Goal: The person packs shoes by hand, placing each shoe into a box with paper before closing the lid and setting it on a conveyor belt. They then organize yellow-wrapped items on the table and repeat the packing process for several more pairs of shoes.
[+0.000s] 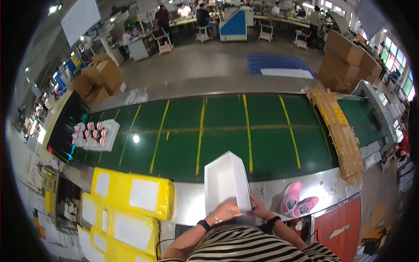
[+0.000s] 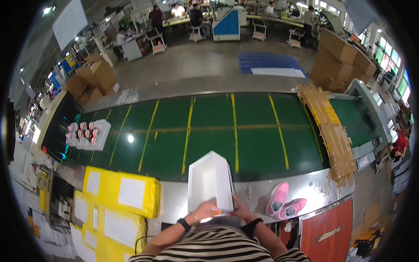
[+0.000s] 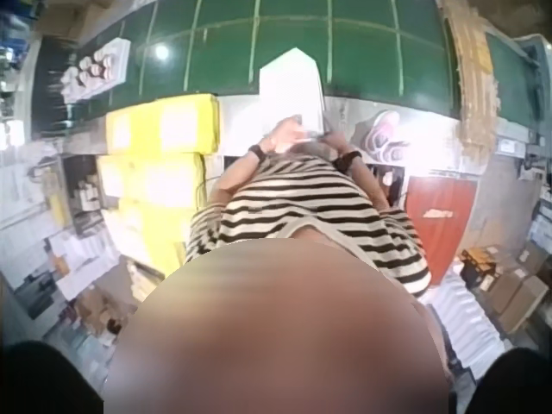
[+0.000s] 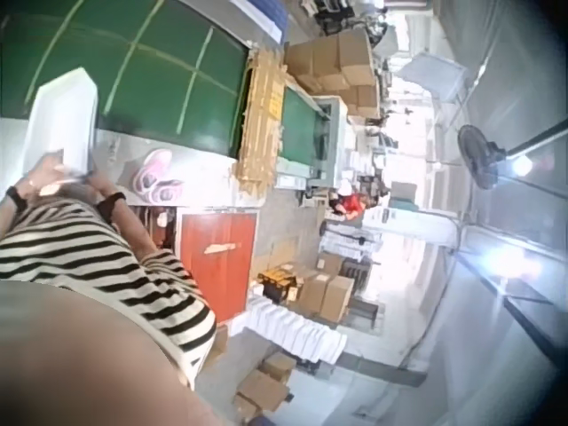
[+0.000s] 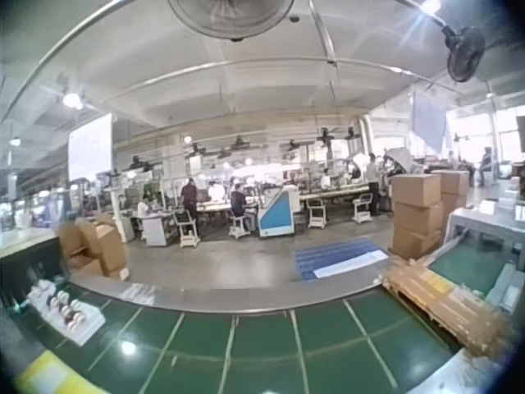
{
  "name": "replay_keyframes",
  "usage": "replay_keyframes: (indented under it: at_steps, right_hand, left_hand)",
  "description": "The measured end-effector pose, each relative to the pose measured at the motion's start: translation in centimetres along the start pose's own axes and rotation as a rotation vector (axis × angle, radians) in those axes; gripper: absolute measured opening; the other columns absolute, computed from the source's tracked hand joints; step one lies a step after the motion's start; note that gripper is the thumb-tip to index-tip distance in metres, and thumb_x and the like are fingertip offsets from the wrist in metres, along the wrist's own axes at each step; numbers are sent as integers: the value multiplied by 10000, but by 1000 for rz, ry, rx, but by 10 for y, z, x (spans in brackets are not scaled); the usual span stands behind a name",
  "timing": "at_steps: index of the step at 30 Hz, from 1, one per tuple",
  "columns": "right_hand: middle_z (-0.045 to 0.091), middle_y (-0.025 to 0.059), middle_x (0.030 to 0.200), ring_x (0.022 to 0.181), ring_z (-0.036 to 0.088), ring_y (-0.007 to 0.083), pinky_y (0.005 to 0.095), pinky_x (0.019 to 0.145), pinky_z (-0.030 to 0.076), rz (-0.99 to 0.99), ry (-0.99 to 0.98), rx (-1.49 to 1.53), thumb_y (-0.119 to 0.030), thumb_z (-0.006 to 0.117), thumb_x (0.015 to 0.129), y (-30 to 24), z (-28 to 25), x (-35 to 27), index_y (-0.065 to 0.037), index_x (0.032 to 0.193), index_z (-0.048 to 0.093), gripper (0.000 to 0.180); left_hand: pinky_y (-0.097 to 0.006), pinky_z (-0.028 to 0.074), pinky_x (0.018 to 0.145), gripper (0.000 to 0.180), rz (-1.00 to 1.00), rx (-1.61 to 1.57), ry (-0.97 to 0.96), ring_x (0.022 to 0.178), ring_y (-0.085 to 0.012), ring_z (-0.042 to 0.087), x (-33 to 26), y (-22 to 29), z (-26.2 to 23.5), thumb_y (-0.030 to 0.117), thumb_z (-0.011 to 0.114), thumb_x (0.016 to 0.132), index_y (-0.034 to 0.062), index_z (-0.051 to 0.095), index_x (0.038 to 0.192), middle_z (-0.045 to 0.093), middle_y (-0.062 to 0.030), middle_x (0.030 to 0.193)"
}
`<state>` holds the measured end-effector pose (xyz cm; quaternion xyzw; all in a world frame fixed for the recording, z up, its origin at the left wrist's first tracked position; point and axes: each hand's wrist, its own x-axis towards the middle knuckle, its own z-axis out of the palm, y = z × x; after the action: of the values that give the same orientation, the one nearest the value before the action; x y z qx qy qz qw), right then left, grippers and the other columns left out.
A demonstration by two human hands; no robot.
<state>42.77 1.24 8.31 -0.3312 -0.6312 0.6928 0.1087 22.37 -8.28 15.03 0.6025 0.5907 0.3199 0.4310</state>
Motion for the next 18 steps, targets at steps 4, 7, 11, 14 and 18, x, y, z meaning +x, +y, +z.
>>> replay_keyframes:
  at_steps: [4, 7, 11, 14, 18]
  right_hand:
    - [652, 119, 1076, 833, 645, 156, 273, 727, 531, -3, 130, -227, -23, 737, 679, 73, -30, -10, -82, 1337, 519, 696]
    - [657, 146, 1020, 797, 642, 163, 283, 696, 529, 250, 141, -193, -42, 725, 674, 67, -30, -27, -90, 1335, 521, 693]
    - [620, 191, 1118, 937, 642, 275, 318, 758, 537, 102, 201, -628, -186, 786, 684, 98, -32, -47, -60, 1182, 632, 536]
    - [610, 221, 1035, 911, 629, 338, 359, 782, 528, 152, 182, -730, -243, 777, 687, 105, -28, -58, -49, 1014, 706, 387]
    - [587, 244, 979, 969, 584, 391, 425, 855, 478, 179, 177, -835, -241, 753, 664, 107, -38, -63, -66, 901, 745, 295]
  left_hand:
    - [-279, 493, 812, 220, 12, -546, 386, 908, -122, 618, -10, 33, -51, 59, 717, 825, 11, 676, 1036, 683, -53, 1000]
    - [-295, 488, 840, 257, -41, -327, 354, 945, -202, 635, -34, 36, -87, 73, 700, 815, 37, 673, 1068, 666, -90, 1068]
    - [-372, 499, 795, 218, -88, 277, 189, 944, -306, 588, -63, -25, -76, 113, 673, 766, 106, 693, 983, 624, -74, 974]
    - [-372, 499, 776, 161, -200, 631, 99, 932, -257, 595, -83, -72, -40, 122, 672, 713, 143, 708, 868, 612, -55, 908]
    - [-346, 473, 840, 181, -257, 665, 173, 985, -246, 589, -87, -88, -8, 242, 674, 766, 151, 707, 918, 629, -78, 946]
